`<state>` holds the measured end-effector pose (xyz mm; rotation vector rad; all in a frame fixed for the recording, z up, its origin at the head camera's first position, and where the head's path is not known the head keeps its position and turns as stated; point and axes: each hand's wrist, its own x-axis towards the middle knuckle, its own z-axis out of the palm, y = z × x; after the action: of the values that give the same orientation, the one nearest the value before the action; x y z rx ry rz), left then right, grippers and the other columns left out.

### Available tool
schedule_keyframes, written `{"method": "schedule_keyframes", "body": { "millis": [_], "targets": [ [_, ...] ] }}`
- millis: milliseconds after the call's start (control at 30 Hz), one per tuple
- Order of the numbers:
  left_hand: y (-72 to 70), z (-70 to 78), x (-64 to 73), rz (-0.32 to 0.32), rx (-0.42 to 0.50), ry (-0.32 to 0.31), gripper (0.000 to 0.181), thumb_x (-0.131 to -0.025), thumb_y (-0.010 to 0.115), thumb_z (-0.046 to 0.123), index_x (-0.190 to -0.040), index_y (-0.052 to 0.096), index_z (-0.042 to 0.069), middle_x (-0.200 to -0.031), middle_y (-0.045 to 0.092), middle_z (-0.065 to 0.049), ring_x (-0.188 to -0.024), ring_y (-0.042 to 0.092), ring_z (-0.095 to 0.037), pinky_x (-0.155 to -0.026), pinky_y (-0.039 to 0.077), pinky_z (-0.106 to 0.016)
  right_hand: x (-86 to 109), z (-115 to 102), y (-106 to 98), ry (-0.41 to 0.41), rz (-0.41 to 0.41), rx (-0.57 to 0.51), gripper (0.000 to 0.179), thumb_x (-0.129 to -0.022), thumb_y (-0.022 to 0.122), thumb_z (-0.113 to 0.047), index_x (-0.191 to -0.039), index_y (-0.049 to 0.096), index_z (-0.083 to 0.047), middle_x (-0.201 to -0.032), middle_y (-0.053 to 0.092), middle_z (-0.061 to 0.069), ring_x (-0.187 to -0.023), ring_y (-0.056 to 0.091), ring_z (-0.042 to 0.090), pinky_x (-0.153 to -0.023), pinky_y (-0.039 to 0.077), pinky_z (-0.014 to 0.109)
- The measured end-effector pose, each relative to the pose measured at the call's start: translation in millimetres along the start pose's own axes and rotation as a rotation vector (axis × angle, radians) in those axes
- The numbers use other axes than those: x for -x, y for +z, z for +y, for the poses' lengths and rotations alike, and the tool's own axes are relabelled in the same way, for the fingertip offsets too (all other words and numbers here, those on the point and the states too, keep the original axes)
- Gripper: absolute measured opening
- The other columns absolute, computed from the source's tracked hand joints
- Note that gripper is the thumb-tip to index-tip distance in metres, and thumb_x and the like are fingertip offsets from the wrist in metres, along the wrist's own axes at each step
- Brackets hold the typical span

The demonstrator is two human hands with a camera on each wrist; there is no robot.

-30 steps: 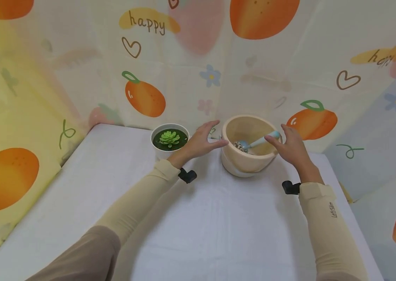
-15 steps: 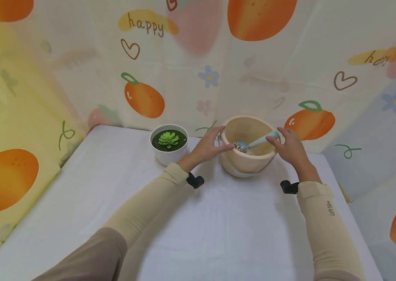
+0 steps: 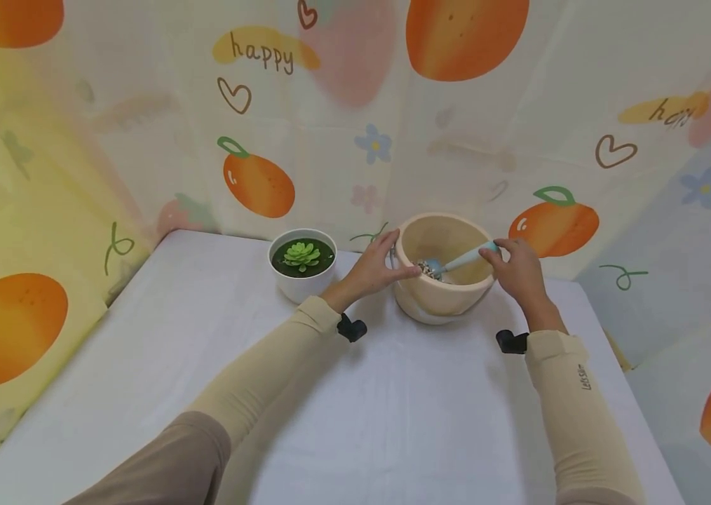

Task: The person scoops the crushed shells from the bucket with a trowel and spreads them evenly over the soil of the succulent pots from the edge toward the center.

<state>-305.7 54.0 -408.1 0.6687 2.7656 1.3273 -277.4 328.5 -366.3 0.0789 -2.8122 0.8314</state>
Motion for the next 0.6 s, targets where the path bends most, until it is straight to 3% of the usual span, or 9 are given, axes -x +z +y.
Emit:
{"method": "schedule_keyframes", "body": {
  "millis": [133, 300, 467, 600],
  "targets": [
    [2.0, -0.6, 1.4, 0.002, 0.002, -0.006, 0.103, -0.079, 0.074, 0.054, -0.156, 0.021, 0.01, -0.16, 0.025, -0.014, -0.148, 0.027, -0.03, -0.116, 0.033, -0.046, 0.0, 2, 4, -0.007, 0.038, -0.012, 0.051, -0.099, 0.056, -0.029, -0.128, 0.054, 0.013, -0.129, 0.05, 0.038, -0.121, 0.046, 0.052, -0.103, 0.036, 0.064],
    [5.5, -2.1, 4.4, 0.0, 0.026, -0.009, 0.102, -0.081, 0.073, 0.052, -0.156, 0.02, 0.008, -0.161, 0.024, -0.013, -0.148, 0.025, -0.03, -0.117, 0.032, -0.047, 1.0, 0, 9, -0.022, 0.12, -0.016, 0.042, -0.096, 0.062, -0.021, -0.121, 0.06, 0.012, -0.119, 0.054, 0.037, -0.109, 0.05, 0.051, -0.093, 0.042, 0.06],
    [7.1, -3.4, 3.7, -0.002, 0.006, -0.003, 0.1, -0.082, 0.071, 0.052, -0.156, 0.019, 0.01, -0.161, 0.024, -0.01, -0.149, 0.024, -0.028, -0.117, 0.031, -0.047, -4.1, -9, 12, -0.099, 0.21, -0.043, 0.033, -0.092, 0.067, -0.015, -0.113, 0.066, 0.011, -0.101, 0.061, 0.031, -0.095, 0.056, 0.045, -0.078, 0.042, 0.042],
    [7.1, -4.1, 0.4, 0.005, -0.03, -0.001, 0.1, -0.081, 0.072, 0.054, -0.156, 0.021, 0.011, -0.161, 0.025, -0.008, -0.148, 0.026, -0.027, -0.117, 0.032, -0.048, -12.4, -20, 13, -0.072, 0.187, -0.078, 0.036, -0.095, 0.064, -0.02, -0.116, 0.065, 0.009, -0.102, 0.066, 0.03, -0.094, 0.061, 0.039, -0.075, 0.041, 0.027]
  ]
}}
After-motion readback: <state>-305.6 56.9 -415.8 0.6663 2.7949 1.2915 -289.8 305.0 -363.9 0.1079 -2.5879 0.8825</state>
